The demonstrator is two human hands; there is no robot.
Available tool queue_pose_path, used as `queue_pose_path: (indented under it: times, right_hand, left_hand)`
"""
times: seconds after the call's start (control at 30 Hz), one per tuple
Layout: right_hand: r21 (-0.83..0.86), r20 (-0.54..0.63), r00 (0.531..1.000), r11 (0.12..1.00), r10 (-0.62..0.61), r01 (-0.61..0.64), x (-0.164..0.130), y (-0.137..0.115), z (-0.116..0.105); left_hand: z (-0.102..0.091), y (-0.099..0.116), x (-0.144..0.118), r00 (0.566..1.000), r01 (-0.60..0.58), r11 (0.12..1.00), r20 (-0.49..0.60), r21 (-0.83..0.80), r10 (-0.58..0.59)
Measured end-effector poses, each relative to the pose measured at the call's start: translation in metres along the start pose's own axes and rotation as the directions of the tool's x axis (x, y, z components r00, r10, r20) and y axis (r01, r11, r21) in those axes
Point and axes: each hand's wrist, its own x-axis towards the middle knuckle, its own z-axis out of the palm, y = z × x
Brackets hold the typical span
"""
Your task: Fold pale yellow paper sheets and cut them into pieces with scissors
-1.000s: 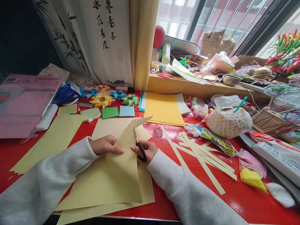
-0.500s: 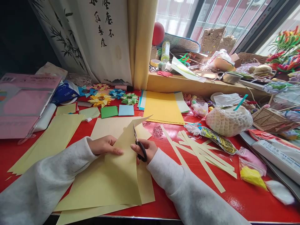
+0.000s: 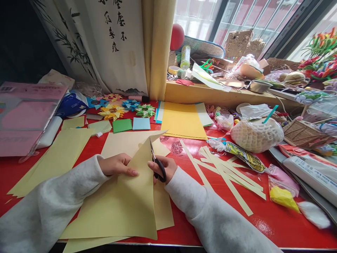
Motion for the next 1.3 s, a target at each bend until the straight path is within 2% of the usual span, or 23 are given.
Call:
queue_pose_path:
  times: [0.43, 0.83, 1.13, 1.3]
  right_hand:
    - [0.032, 0.005, 0.998, 0.997, -0.067, 0.067, -0.0007, 0.0037, -0.0018]
    - [0.042, 0.017, 0.998, 0.997, -0.063, 0.062, 0.0006, 0.0022, -0.0018]
    - [0.054, 0.047, 0.989, 0.989, -0.14, 0.137, 0.0005, 0.0056, -0.0051]
    - [0.054, 0.026, 0.991, 0.991, -0.128, 0.126, 0.0009, 0.007, -0.0046]
  left_hand:
    - [0.0015, 0.0017, -0.0019, 1.0, -0.002, 1.0, 0.008, -0.019, 0.002]
    - [0.0017, 0.0004, -0.0007, 1.0, 0.013, 1.0, 0.027, -0.008, -0.013]
    - [0.0025, -0.0002, -0.0001, 0.998, 0.013, 1.0, 0.056, -0.024, -0.012]
    - [0.0021, -0.0008, -0.0001, 0.998, 0.009, 1.0, 0.059, -0.022, -0.007]
